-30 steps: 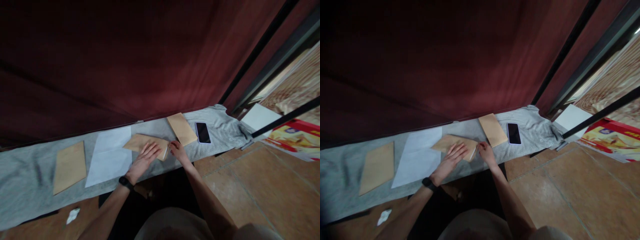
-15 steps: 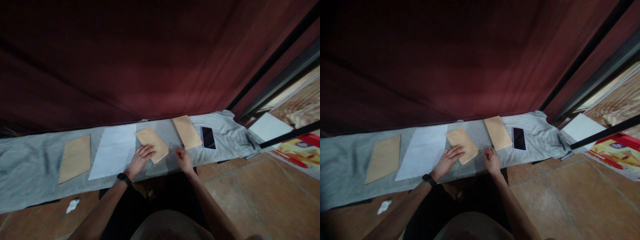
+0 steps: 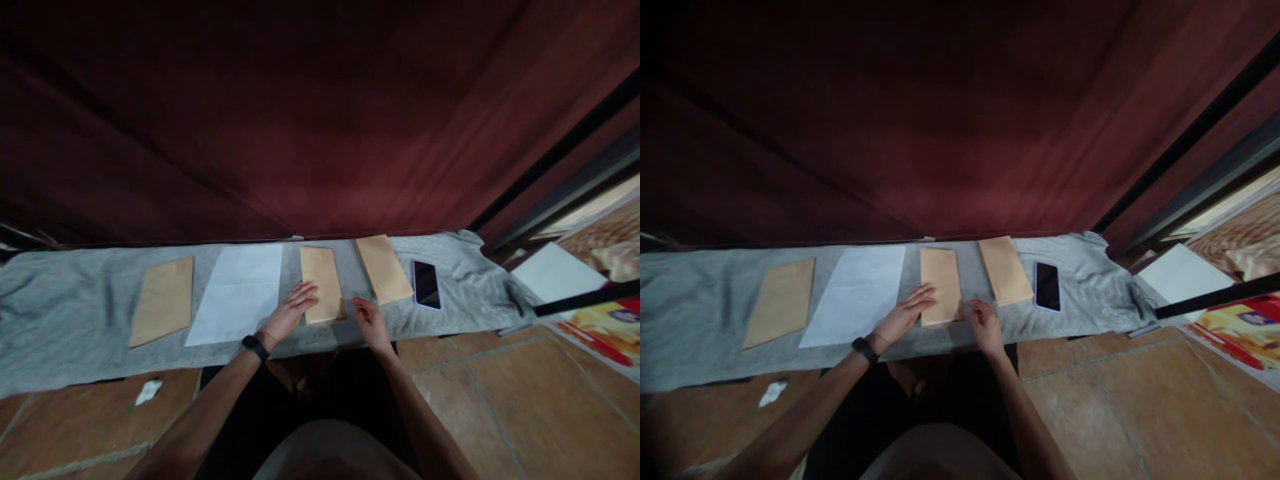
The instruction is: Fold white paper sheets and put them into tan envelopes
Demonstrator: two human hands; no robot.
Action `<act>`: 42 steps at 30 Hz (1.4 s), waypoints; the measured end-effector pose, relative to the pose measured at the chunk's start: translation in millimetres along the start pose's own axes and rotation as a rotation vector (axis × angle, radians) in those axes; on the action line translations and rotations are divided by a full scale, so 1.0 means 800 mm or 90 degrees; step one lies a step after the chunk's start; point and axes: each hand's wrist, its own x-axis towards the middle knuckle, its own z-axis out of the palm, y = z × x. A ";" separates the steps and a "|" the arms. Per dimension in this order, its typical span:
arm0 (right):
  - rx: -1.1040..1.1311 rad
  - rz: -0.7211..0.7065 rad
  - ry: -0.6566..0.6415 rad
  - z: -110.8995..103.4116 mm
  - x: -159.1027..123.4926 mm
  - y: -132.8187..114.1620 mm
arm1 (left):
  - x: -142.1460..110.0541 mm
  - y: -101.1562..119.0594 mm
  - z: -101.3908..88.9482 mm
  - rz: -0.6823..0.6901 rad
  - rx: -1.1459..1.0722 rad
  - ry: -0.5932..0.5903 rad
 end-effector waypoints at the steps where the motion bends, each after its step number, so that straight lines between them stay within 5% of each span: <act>1: -0.015 -0.008 -0.002 -0.001 -0.002 0.000 | -0.004 -0.002 0.003 -0.010 0.011 -0.011; 10: -0.251 -0.209 -0.097 0.002 -0.001 -0.011 | -0.025 0.055 0.035 -0.131 0.079 0.040; 16: -0.359 -0.304 -0.235 0.004 0.017 -0.027 | -0.019 0.054 0.043 -0.162 0.153 -0.021; 28: -0.400 -0.344 -0.286 0.002 0.020 -0.026 | -0.018 0.052 0.039 -0.106 0.227 -0.159; 42: -0.413 -0.364 -0.274 0.004 0.017 -0.027 | -0.025 0.050 0.044 -0.082 0.221 -0.156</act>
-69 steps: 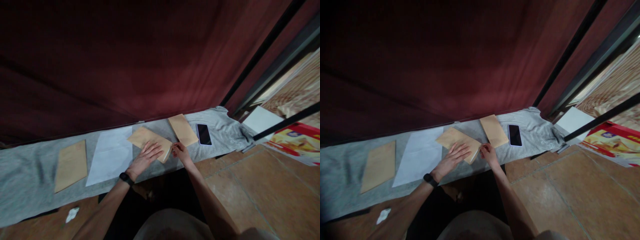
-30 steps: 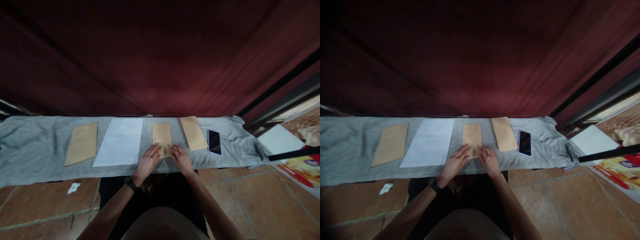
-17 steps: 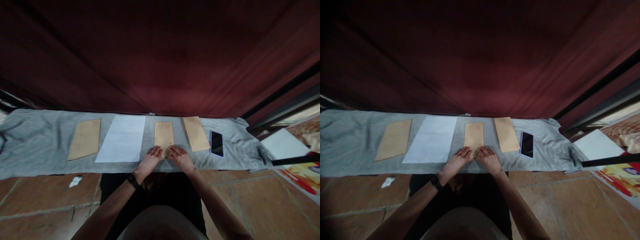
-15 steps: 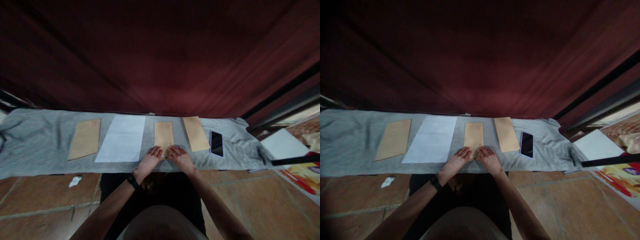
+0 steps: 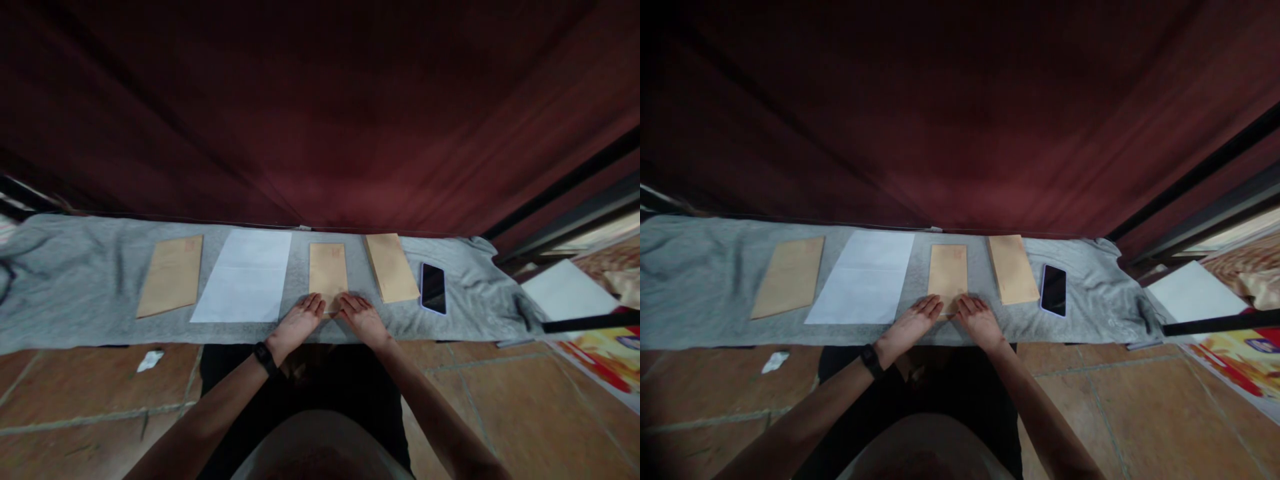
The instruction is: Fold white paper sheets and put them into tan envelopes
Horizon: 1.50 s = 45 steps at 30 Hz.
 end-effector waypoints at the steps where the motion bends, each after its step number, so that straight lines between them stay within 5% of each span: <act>1: 0.001 -0.001 0.003 0.000 0.000 0.000 | 0.000 0.001 0.000 -0.002 0.001 0.000; 11: 0.065 0.030 0.051 0.010 -0.010 0.006 | 0.017 0.005 -0.026 -0.049 -0.066 0.066; 18: 0.077 0.037 0.069 0.011 -0.010 0.001 | 0.107 -0.030 -0.003 -0.093 -0.071 0.144; 26: 0.098 0.039 0.087 0.008 -0.006 -0.003 | 0.191 -0.093 0.023 -0.054 -0.041 0.076; 34: 0.140 0.058 0.078 0.000 -0.002 -0.007 | 0.179 -0.088 0.025 -0.004 -0.034 0.080; 45: 0.133 0.031 0.085 0.006 -0.008 0.001 | 0.105 -0.036 0.017 0.085 -0.050 0.052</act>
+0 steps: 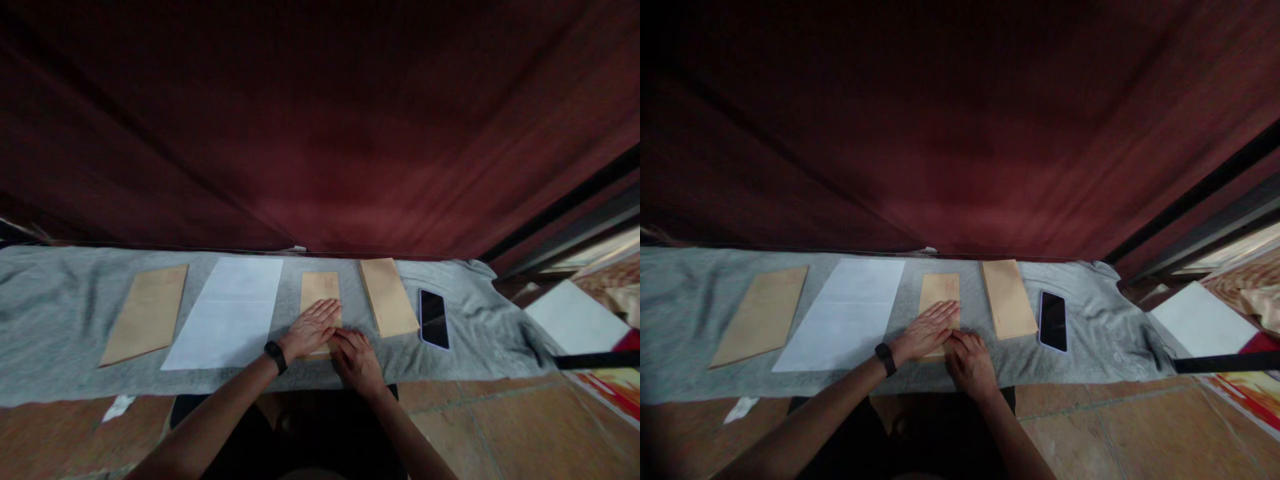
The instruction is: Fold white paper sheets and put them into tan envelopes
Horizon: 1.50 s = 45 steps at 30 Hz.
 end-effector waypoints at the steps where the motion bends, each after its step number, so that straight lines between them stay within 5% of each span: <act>1: 0.003 -0.004 0.009 0.002 -0.001 0.003 | -0.007 0.006 -0.002 0.004 -0.003 -0.003; 12: 0.035 0.023 0.064 0.017 -0.009 0.021 | -0.094 0.074 -0.019 -0.023 -0.027 -0.004; 17: 0.063 0.030 0.072 0.009 0.018 0.020 | -0.118 0.086 -0.018 -0.050 -0.014 0.028; 25: -0.098 -0.127 -0.107 0.058 0.081 -0.026 | -0.125 0.084 0.000 -0.092 -0.023 0.046; 37: -0.225 0.050 0.004 0.052 0.112 0.056 | -0.124 0.080 -0.003 -0.045 0.046 0.048; 45: -0.253 0.067 0.010 0.045 0.119 0.052 | -0.123 0.078 -0.002 -0.042 0.041 0.050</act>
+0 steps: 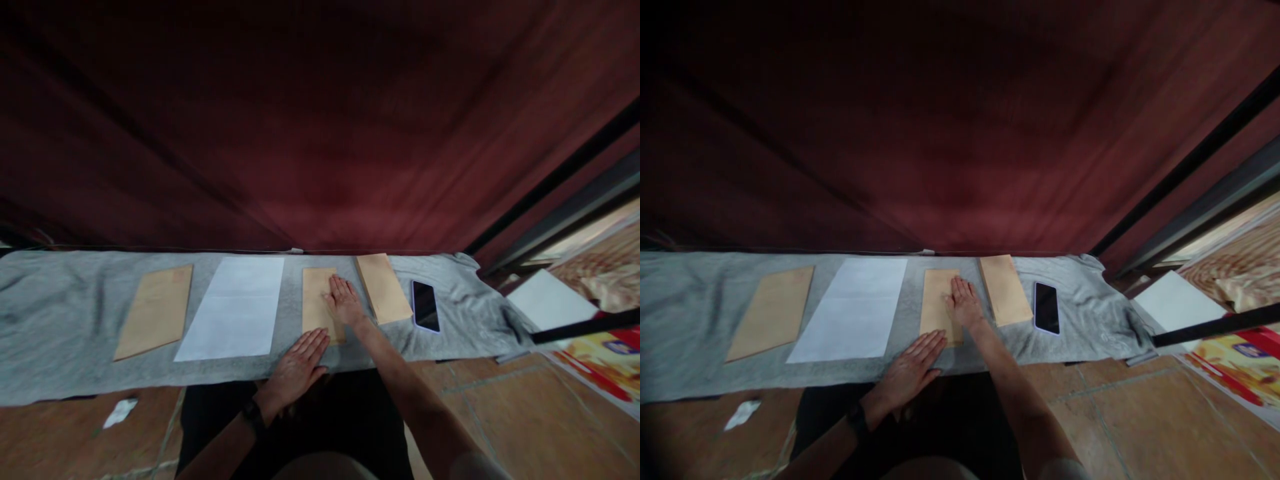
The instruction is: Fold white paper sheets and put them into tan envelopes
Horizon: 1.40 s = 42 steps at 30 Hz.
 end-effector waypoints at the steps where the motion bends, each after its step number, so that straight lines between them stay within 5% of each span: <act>1: 0.010 -0.024 0.002 -0.002 -0.010 -0.004 | 0.000 0.000 0.000 -0.002 -0.007 0.000; 7: 0.089 -0.165 -0.042 -0.025 -0.090 -0.024 | 0.001 0.001 -0.003 -0.010 -0.053 -0.015; 13: 0.123 -0.208 -0.076 -0.052 -0.150 -0.028 | 0.009 -0.004 -0.015 -0.026 -0.110 -0.025; 25: 0.127 -0.203 -0.077 -0.058 -0.154 -0.029 | 0.099 -0.093 0.014 -0.195 -0.025 0.042; 29: 0.151 -0.169 -0.073 -0.057 -0.154 -0.031 | 0.081 -0.082 0.016 -0.226 -0.024 0.066; 36: 0.239 -0.112 -0.034 -0.047 -0.151 -0.031 | 0.000 -0.025 -0.004 -0.138 -0.107 0.064; 42: 0.284 -0.088 -0.017 -0.046 -0.146 -0.029 | -0.004 -0.011 -0.014 -0.164 -0.107 0.066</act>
